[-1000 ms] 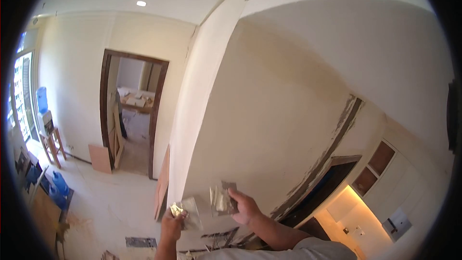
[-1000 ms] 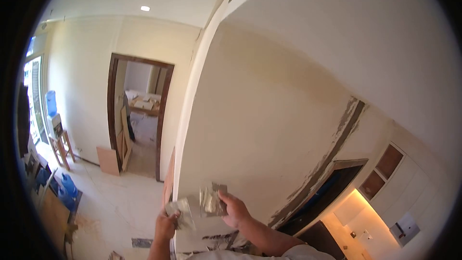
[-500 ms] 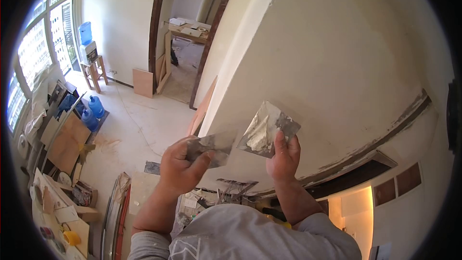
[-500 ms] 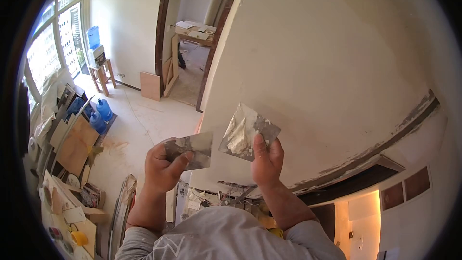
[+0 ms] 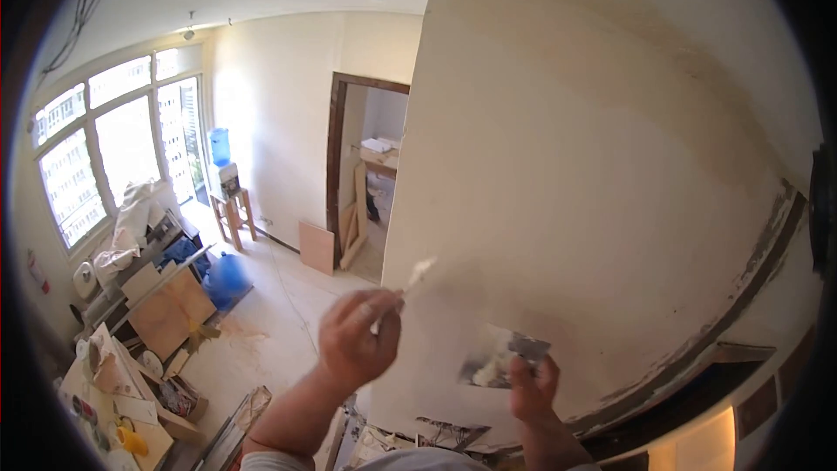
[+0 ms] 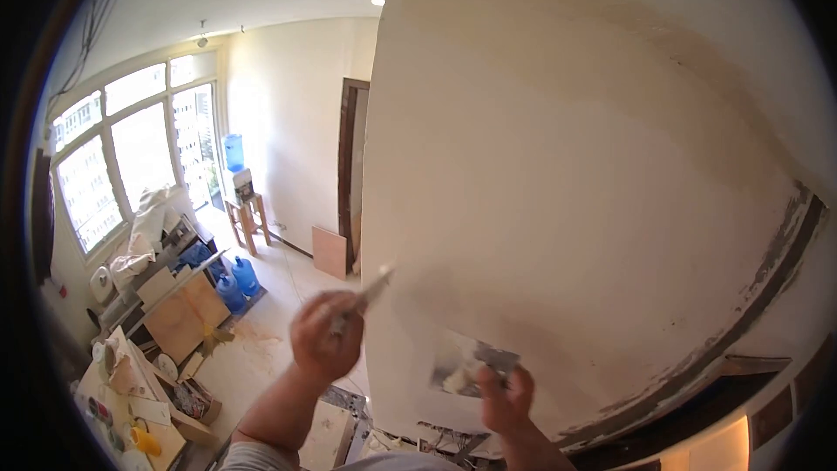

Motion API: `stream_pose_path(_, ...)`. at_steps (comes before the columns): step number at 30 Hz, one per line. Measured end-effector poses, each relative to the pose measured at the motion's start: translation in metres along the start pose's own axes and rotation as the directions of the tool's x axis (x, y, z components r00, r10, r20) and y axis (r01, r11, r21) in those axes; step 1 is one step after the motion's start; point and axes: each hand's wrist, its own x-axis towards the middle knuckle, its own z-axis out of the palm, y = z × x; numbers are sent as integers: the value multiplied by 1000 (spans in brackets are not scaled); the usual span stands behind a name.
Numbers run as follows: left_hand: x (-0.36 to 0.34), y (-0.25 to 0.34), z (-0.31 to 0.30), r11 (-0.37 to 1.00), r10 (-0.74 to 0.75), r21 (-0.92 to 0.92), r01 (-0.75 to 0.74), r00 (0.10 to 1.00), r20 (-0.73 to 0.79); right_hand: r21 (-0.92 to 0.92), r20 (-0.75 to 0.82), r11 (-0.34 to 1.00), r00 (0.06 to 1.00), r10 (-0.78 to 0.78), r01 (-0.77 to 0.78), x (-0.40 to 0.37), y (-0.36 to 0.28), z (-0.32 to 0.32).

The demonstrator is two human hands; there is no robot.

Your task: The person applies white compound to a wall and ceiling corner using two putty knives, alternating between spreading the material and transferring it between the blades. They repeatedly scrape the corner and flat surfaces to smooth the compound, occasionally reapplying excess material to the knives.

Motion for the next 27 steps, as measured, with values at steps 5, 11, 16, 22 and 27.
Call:
stream_pose_path(5, 117, 20, -32, 825, 497, 353, -441, 864, -83, 182, -344, 983, 935, 91, -28, 3, 21, -93)
stream_pose_path(11, 216, 43, -21, 659, 640, 518, -545, 768, -7, 163, -306, 983, 952, -33, 86, 19, 50, -145)
stream_pose_path(16, 251, 52, -12, 575, 681, 614, -541, 732, 8, 129, -316, 987, 948, -45, 90, 17, 70, -156)
stream_pose_path(22, 266, 63, -4, 524, 697, 662, -536, 716, 28, 148, -363, 987, 932, -1, 59, 7, 89, -159)
stream_pose_path(27, 273, 69, 0, 516, 635, 709, -481, 770, 61, 110, -413, 994, 908, 69, -26, 2, 91, -157)
